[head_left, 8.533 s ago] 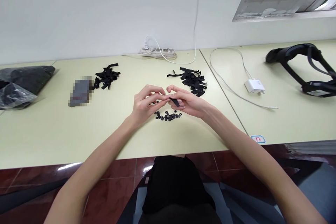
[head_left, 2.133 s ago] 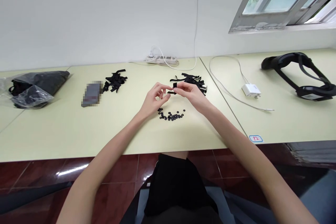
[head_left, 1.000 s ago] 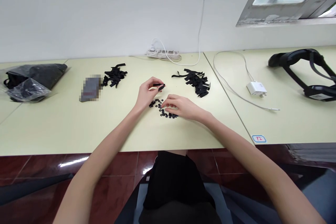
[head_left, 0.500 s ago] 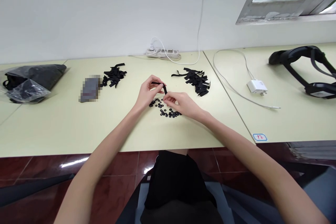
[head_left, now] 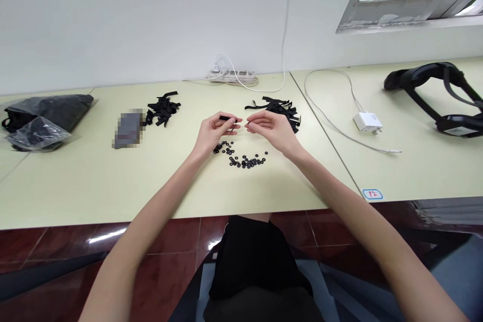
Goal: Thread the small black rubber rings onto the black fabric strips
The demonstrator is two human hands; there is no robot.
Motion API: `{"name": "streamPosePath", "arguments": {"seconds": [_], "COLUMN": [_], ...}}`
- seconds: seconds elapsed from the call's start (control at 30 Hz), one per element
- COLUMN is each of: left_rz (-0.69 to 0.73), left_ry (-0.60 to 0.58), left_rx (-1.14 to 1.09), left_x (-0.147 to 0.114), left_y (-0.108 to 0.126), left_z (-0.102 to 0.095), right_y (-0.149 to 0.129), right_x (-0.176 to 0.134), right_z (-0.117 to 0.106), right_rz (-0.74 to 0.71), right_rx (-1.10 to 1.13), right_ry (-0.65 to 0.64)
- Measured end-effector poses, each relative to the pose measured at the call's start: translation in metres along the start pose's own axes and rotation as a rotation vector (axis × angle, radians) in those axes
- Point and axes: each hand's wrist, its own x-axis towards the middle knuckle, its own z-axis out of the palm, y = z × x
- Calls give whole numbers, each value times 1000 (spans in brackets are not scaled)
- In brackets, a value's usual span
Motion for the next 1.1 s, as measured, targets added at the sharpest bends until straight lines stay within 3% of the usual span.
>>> {"name": "streamPosePath", "arguments": {"seconds": [0.27,0.57,0.8,0.93,1.1], "left_rz": [36,-45,-81,-75,-75], "left_ry": [30,30,34,37,49], "left_rx": [45,20,-52,-45,-60], "left_x": [3,2,1,1,0], "left_y": [-6,-7,-5,-5,-2], "left_z": [-3,-5,0,0,-1], "right_y": [-1,-1,2,6,8], "right_x": [1,-1,-14,-15,-9], "right_z": [0,2,14,16,9], "right_rz": [-67,-118,-510,-546,-481], "right_rx": [-27,-37,-546,-693,-581], "right_ry": [-19,-140,-300,-235,-106]}}
